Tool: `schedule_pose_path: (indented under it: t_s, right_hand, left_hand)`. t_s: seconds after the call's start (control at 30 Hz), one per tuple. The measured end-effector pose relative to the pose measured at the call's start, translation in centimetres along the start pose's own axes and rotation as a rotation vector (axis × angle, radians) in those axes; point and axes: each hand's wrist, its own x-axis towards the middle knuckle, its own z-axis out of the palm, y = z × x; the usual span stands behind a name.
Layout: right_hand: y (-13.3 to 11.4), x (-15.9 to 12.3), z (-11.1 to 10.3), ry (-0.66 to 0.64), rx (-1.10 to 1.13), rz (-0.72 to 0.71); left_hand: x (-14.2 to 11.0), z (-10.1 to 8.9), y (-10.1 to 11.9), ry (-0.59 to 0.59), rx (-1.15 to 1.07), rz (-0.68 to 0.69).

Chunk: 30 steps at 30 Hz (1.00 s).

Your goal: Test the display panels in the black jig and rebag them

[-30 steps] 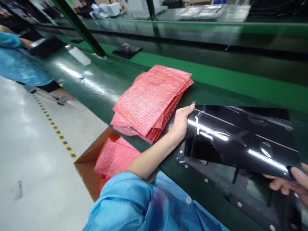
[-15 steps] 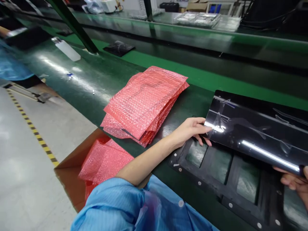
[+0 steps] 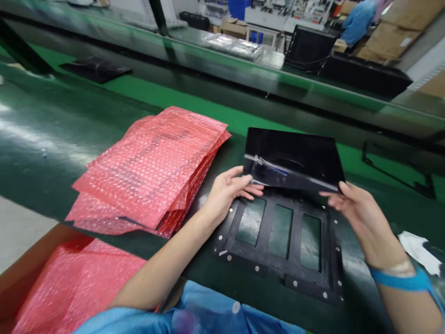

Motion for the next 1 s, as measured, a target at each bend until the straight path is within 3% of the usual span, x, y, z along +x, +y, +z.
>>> schedule_pose_path:
  t_s: [0.1,0.2,0.27,0.33,0.47,0.6,0.7,0.83,1.0]
  right_hand:
    - [-1.4,4.4,3.8,-0.029,0.01,-0.021]
    - [-2.1,8.9,7.6,-0.013,-0.045,-0.019]
    - [-2.1,11.2,8.9,0.026,-0.126,-0.008]
    - [-2.0,12.9,8.9,0.08,-0.242,0.004]
    - [-1.6,14.4,4.8,0.284,-0.577,-0.011]
    - [-1.5,13.5,-2.3,0.545,-0.945,-0.043]
    - [-1.3,12.3,-7.5,0.649,-1.155,-0.024]
    - [-1.0,12.1,-12.6,0.66,-1.368,0.01]
    - [-1.2,15.0,-15.5,0.551,-1.52,0.067]
  left_hand:
    - [0.1,-0.3,0.9,0.106,-0.07,0.103]
    - [0.0,-0.5,1.0,0.11,-0.02,0.105]
    - [0.0,-0.7,0.9,0.097,0.008,0.083]
    - [0.0,-0.8,0.8,0.086,0.029,0.061]
    - [0.1,-0.9,0.9,0.078,0.081,0.041]
    - [0.2,-0.6,1.1,0.06,0.11,0.022]
    - [0.2,-0.3,1.3,0.075,0.118,0.009]
    - [0.2,0.0,1.4,0.128,0.114,0.024]
    - [0.6,-0.3,1.3,0.157,0.105,0.013]
